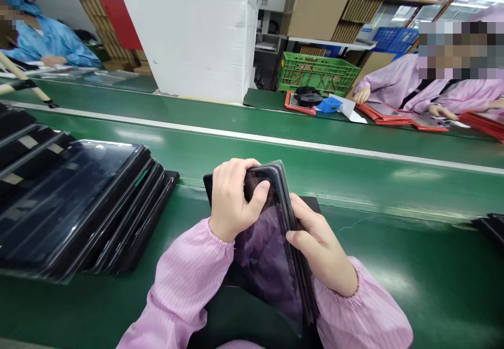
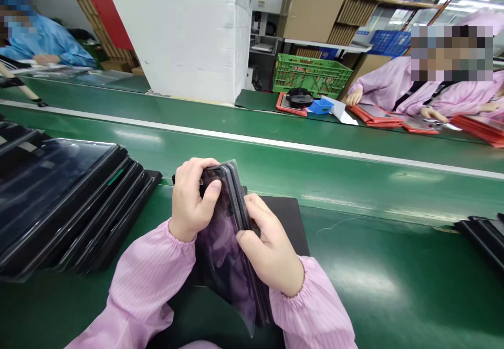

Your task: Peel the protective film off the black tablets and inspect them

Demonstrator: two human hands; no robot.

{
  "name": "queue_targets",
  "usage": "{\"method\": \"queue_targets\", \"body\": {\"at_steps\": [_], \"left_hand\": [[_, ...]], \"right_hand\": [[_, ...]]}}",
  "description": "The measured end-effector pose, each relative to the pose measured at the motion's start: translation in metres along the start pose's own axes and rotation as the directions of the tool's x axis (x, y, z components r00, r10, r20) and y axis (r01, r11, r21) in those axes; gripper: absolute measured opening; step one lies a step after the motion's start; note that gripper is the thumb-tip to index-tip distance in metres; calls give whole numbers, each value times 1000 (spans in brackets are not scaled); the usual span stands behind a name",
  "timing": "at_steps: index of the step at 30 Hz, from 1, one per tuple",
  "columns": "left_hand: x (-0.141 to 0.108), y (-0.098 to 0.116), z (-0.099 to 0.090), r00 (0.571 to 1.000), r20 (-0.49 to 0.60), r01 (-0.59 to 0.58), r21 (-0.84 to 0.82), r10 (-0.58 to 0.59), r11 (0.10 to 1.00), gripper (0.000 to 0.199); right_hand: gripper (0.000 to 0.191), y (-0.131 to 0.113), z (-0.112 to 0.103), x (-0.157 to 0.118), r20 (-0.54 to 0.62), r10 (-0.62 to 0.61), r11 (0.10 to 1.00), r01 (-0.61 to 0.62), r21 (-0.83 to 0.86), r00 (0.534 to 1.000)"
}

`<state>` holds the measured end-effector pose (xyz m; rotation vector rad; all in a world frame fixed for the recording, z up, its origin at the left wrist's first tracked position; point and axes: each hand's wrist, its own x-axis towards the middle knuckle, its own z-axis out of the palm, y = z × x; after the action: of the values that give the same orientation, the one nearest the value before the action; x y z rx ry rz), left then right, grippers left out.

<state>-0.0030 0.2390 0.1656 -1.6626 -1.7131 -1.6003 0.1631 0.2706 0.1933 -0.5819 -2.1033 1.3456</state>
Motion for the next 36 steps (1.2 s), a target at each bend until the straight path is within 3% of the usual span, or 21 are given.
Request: {"method": "queue_targets", "body": {"at_steps": [9, 20, 23, 25, 28, 32, 36], "left_hand": [[0, 1, 0, 1000, -4, -4, 39, 4, 999, 32], [-1, -4, 3, 998, -2, -67, -9, 67, 998, 24], [-2, -7, 5, 998, 34, -60, -10, 60, 998, 24], [-1, -7, 5, 998, 48, -44, -1, 44, 999, 26], [3, -4, 0, 998, 46, -44, 6, 44, 999, 29], [15, 1, -7, 987, -38, -155, -11, 154, 988, 29], [23, -8, 1, 977, -42, -210, -68, 207, 975, 26]], "right_hand": [[11, 2, 3, 1, -60, -9, 999, 6, -51, 998], [37, 12, -18, 4, 137, -22, 999, 26, -27, 990], [56, 19, -21, 4, 201, -33, 997, 45, -55, 979], [65, 20, -18, 3, 186, -61, 992, 81, -101, 981], [63, 16, -11, 1, 109, -110, 987, 122, -108, 988], [60, 11, -6, -3, 21, -123, 987, 124, -103, 992], [58, 19, -8, 0, -9, -129, 983, 127, -131, 992]]}}
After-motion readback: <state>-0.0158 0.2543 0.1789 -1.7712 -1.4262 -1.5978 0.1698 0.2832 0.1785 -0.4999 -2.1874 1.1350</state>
